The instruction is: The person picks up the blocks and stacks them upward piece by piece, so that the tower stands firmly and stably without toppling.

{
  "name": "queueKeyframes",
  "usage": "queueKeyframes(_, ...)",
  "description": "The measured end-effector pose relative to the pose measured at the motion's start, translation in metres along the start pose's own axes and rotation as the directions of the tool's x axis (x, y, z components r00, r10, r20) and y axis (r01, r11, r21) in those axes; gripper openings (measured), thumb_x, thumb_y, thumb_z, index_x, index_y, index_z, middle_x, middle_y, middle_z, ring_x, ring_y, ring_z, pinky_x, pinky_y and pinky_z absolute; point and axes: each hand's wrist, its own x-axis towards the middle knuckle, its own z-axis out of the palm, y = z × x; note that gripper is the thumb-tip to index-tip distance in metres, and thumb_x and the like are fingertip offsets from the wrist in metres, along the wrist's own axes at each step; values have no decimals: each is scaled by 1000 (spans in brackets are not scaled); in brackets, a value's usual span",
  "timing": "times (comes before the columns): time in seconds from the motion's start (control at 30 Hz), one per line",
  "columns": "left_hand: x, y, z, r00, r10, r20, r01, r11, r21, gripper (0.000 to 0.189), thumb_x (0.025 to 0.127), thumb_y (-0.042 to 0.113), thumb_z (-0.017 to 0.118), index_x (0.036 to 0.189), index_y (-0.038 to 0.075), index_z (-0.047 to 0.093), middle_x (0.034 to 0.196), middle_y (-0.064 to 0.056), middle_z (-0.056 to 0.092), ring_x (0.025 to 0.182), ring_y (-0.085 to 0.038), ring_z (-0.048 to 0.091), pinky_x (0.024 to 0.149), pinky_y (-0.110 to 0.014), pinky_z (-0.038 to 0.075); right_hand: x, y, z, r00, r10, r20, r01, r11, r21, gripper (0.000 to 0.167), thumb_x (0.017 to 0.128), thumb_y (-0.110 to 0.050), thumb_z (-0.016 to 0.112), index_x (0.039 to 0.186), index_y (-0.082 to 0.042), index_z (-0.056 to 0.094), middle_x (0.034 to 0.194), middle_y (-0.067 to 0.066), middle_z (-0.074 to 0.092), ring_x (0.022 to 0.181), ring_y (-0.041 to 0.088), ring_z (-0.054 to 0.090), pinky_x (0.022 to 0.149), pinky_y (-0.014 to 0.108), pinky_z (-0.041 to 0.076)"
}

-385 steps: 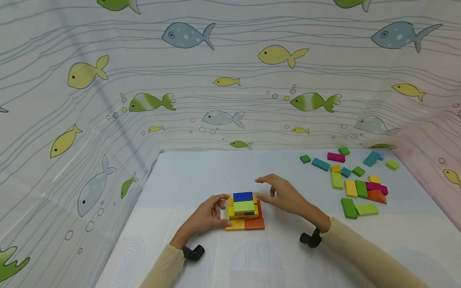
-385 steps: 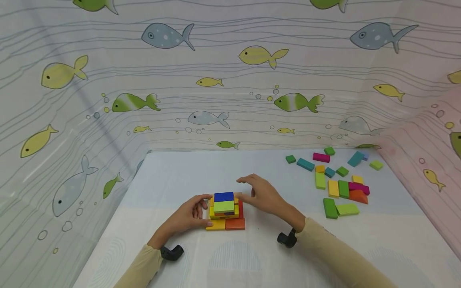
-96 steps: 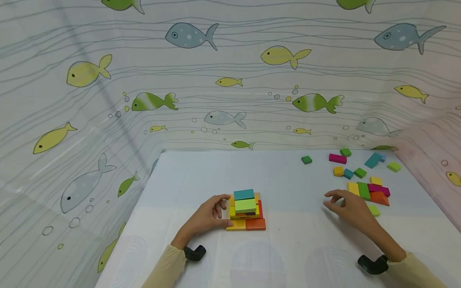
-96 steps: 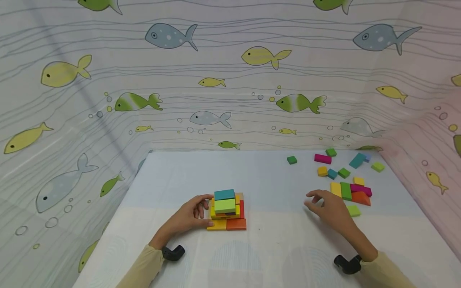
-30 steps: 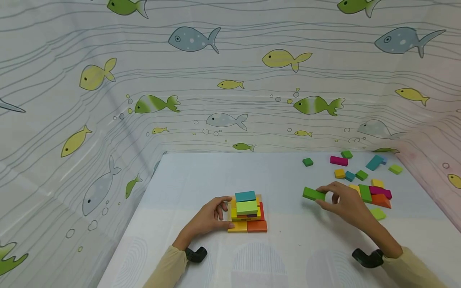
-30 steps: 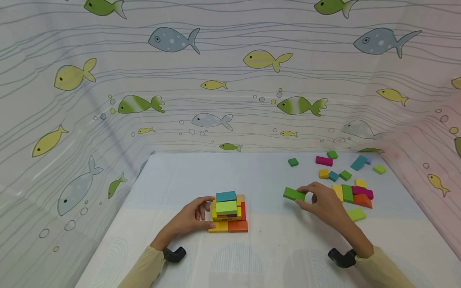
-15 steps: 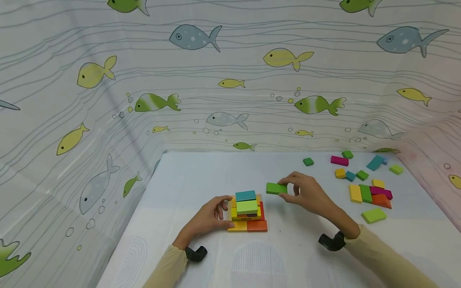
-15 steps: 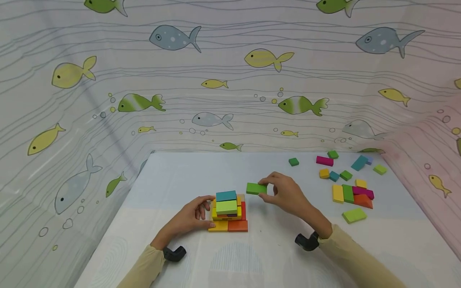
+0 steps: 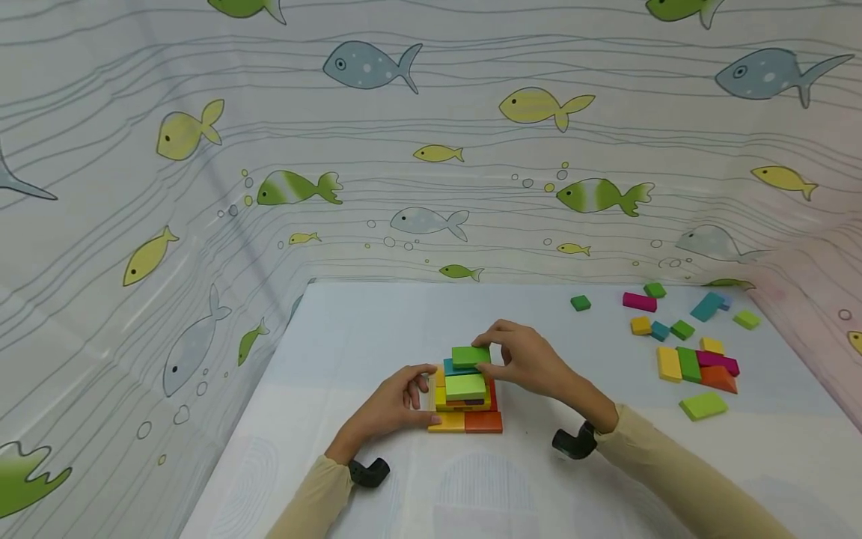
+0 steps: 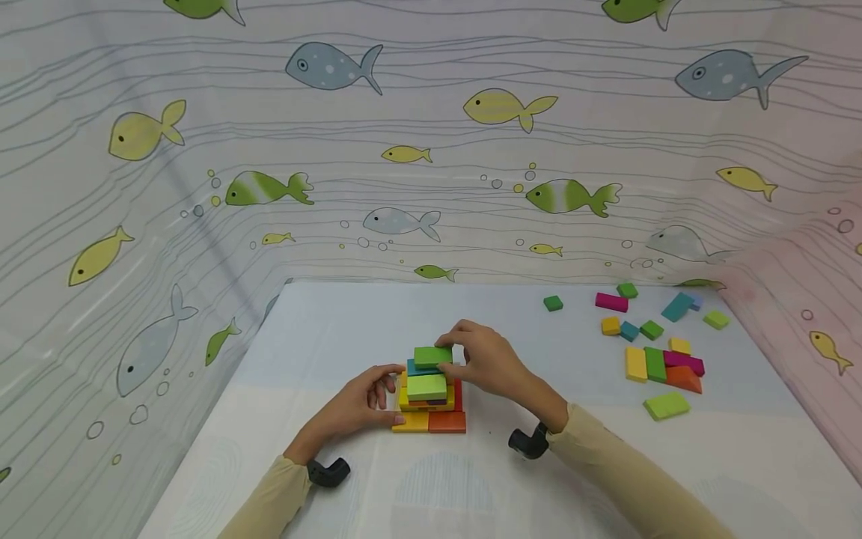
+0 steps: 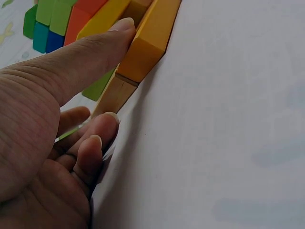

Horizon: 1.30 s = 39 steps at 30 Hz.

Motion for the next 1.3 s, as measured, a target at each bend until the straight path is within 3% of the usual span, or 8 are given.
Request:
queueKeyframes(0.33, 0, 2, -1, 999, 33, -4, -33, 999, 16, 82, 81, 38, 90, 149, 15, 51, 112, -2, 58, 79, -16, 57, 70, -26, 48, 5, -6, 9, 999, -12, 46, 11, 1000, 21, 34, 88, -26, 84, 119, -16, 76, 108, -2, 66, 77, 24, 60, 62, 24, 49)
queueKeyframes(0.5, 0, 0, -2, 999, 32, -5, -32, 999, 8, 82, 80, 37, 91, 149, 17, 52, 111, -3, 58, 79, -17, 57, 70, -27, 48, 2, -1, 10, 1000, -24, 8, 23, 998, 65, 42, 89, -28, 84, 127, -17, 72, 118, 3, 66, 75, 18, 58, 62, 24, 50)
queueKeyframes(0.67, 2, -1, -2, 1000, 20, 3, -20, 1000, 11, 82, 79, 40, 91, 149, 19, 51, 112, 1, 57, 80, -15, 56, 70, -27, 49, -6, 18, 3, 998, 1, -59, 3, 997, 75, 36, 91, -28, 82, 124, -17, 73, 118, 1, 67, 73, 13, 55, 62, 26, 49)
queueKeyframes(0.83, 2, -1, -1, 1000, 18, 4, -18, 1000, 12, 83, 79, 41, 90, 149, 19, 51, 112, 1, 57, 79, -15, 56, 70, -27, 49, -19, 56, -11, 990, 94, -105, -90, 995, 47, 28, 93, -23, 80, 119, -14, 76, 111, 3, 71, 76, 14, 55, 63, 27, 49)
queueKeyframes(1.0, 2, -1, -1, 1000, 16, 7, -16, 1000, 3, 84, 79, 41, 90, 149, 19, 51, 112, 2, 57, 79, -15, 56, 70, -27, 48, -45, 98, -31, 964, 229, -138, -228, 973, 17, 27, 94, -18, 78, 119, -9, 75, 108, 8, 72, 75, 18, 55, 62, 28, 48)
queueKeyframes(1.3, 2, 0, -1, 1000, 8, 11, -8, 1000, 5, 84, 80, 41, 90, 150, 19, 50, 112, 2, 57, 79, -15, 56, 70, -27, 48, -116, 149, -72, 883, 446, -146, -457, 888, -53, 39, 96, -24, 75, 126, 0, 68, 105, 19, 69, 84, 28, 60, 62, 33, 51)
